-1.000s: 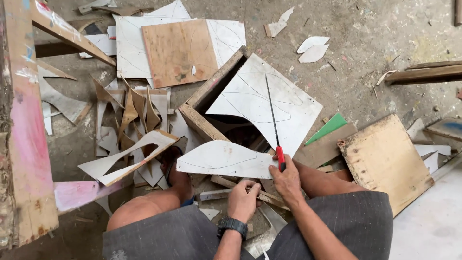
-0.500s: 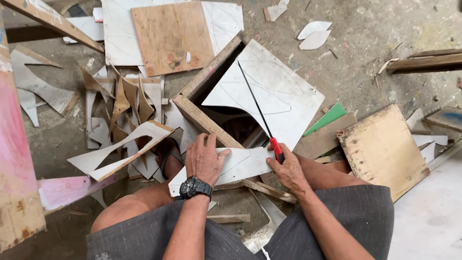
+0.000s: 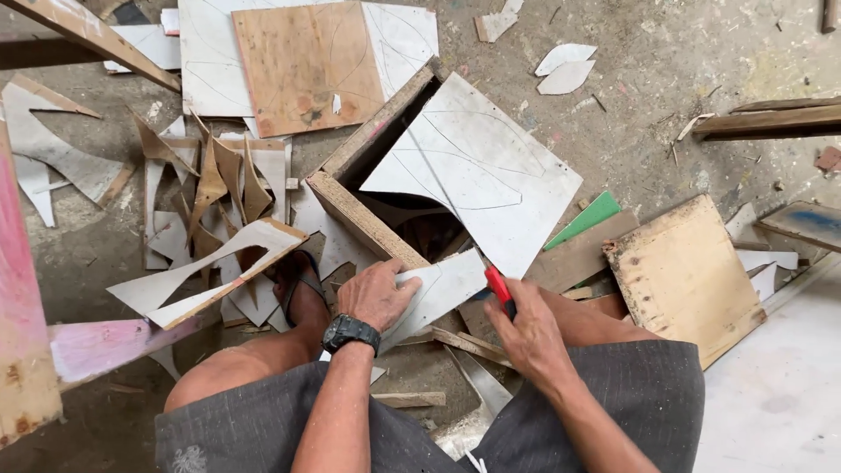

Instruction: Sawing a curved shape out of a thin wooden board using a hand saw

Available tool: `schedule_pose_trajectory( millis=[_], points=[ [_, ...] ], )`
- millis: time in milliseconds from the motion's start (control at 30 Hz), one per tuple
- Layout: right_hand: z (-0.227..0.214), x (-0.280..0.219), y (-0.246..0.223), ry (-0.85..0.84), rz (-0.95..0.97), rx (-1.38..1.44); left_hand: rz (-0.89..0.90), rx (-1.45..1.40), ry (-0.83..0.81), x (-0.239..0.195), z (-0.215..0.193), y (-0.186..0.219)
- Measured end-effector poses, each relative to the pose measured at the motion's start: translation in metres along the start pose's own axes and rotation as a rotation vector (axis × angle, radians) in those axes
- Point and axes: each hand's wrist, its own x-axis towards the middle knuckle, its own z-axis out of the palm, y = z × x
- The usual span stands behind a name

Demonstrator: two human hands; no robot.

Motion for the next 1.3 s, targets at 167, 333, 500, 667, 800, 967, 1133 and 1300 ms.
schedule_pose_trajectory(
  millis=[167, 333, 500, 667, 800, 967, 1133, 1300],
  points=[
    [-0.015, -0.052, -0.026, -0.202, 0.199, 0.098, -0.051, 0.151, 0.142, 0.024, 0.041, -0.017],
    [-0.01, -0.067, -0.008, -0.195, 0.128, 0.057, -0.132, 0.259, 0.163, 0.02, 0.036, -0.006],
    [-0.003, -0.066, 0.004, -0.141, -0.002, 0.086, -0.203, 0.169, 0.126, 0.018, 0.028, 0.014],
    [0.001, -0.076, 0.006, -0.063, -0.288, 0.06, -0.178, 0.229, 0.233, 0.034, 0.047, -0.003],
    [0.005, -0.085, 0.02, -0.054, -0.256, 0.064, -0.229, 0.212, 0.192, 0.034, 0.045, 0.002],
    [0.001, -0.076, 0.014, -0.102, -0.197, 0.065, -0.291, 0.155, 0.16, 0.034, 0.039, 0.009],
    [0.007, -0.076, 0.019, -0.091, -0.26, 0.036, -0.376, 0.167, 0.083, 0.033, 0.027, 0.019],
    [0.014, -0.079, 0.026, -0.093, -0.285, -0.052, -0.394, 0.177, 0.05, 0.034, 0.023, 0.024]
  ],
)
